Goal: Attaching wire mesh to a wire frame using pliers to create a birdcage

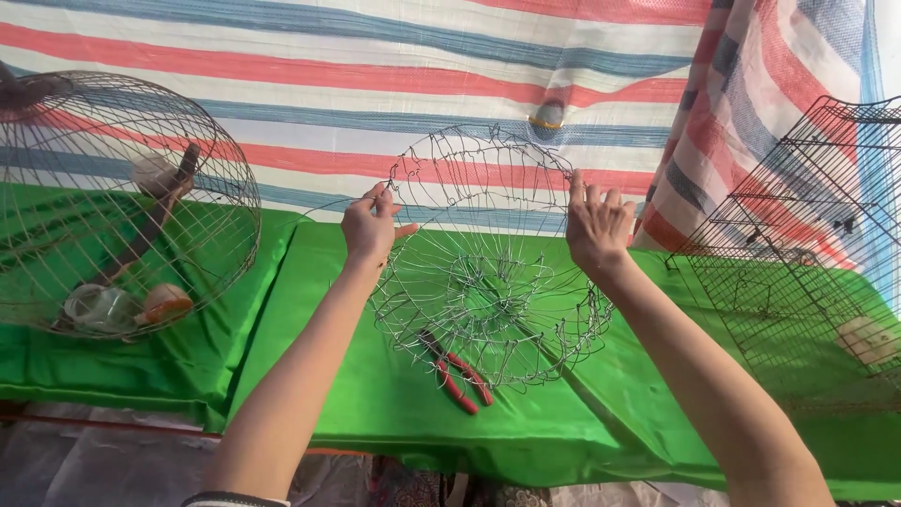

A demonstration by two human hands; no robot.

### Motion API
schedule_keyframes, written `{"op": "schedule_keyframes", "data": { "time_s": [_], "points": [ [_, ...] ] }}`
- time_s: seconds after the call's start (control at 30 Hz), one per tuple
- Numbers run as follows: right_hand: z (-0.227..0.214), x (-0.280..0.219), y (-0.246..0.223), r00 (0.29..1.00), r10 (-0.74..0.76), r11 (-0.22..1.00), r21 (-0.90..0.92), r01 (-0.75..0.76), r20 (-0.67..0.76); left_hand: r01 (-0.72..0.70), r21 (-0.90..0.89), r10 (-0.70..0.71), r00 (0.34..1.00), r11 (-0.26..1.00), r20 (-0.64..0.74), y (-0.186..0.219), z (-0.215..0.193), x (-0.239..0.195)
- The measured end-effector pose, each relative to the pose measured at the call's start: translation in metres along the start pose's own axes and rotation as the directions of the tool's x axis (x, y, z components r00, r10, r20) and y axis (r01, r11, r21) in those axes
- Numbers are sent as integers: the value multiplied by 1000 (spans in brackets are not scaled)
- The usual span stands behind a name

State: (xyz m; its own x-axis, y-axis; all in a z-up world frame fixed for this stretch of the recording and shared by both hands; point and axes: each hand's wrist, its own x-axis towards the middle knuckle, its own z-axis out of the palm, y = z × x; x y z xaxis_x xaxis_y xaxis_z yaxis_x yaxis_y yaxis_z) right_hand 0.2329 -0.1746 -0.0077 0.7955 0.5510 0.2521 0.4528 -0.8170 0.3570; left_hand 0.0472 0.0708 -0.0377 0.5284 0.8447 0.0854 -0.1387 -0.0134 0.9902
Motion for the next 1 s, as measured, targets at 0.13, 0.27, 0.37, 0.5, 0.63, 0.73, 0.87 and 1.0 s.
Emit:
{"op": "schedule_keyframes", "data": {
  "time_s": [0.13, 0.27, 0.37, 0.5, 0.63, 0.73, 0.87, 1.0],
  "points": [
    [25, 9, 3, 1000, 29, 999, -35, -29, 4, 9, -50, -9, 1000, 999, 6, 1, 2, 2],
    [32, 17, 4, 996, 67, 998, -1, -67, 58, 32, -152, -34, 999, 988, -15, -15, -1, 14],
    [19, 16, 4, 997, 73, 997, 6, -73, 34, 56, -208, -63, 998, 977, -28, -22, -7, 19],
    [61, 38, 7, 996, 74, 997, 36, -72, -41, 84, -233, -91, 996, 969, -21, -26, -10, 23],
    [67, 52, 7, 999, 52, 998, 47, -51, -8, 100, -193, -100, 995, 976, 11, -28, -7, 32],
    [86, 62, 14, 997, 79, 995, 65, -80, 13, 84, -131, -82, 996, 988, 14, -17, -6, 24],
    [87, 62, 21, 988, 102, 987, 114, -115, 114, 133, -236, -130, 991, 963, 27, -12, -5, 24],
    [61, 50, 29, 974, 101, 987, 106, -124, 201, 236, -372, -236, 971, 898, 46, -3, -3, 28]
  ]
}}
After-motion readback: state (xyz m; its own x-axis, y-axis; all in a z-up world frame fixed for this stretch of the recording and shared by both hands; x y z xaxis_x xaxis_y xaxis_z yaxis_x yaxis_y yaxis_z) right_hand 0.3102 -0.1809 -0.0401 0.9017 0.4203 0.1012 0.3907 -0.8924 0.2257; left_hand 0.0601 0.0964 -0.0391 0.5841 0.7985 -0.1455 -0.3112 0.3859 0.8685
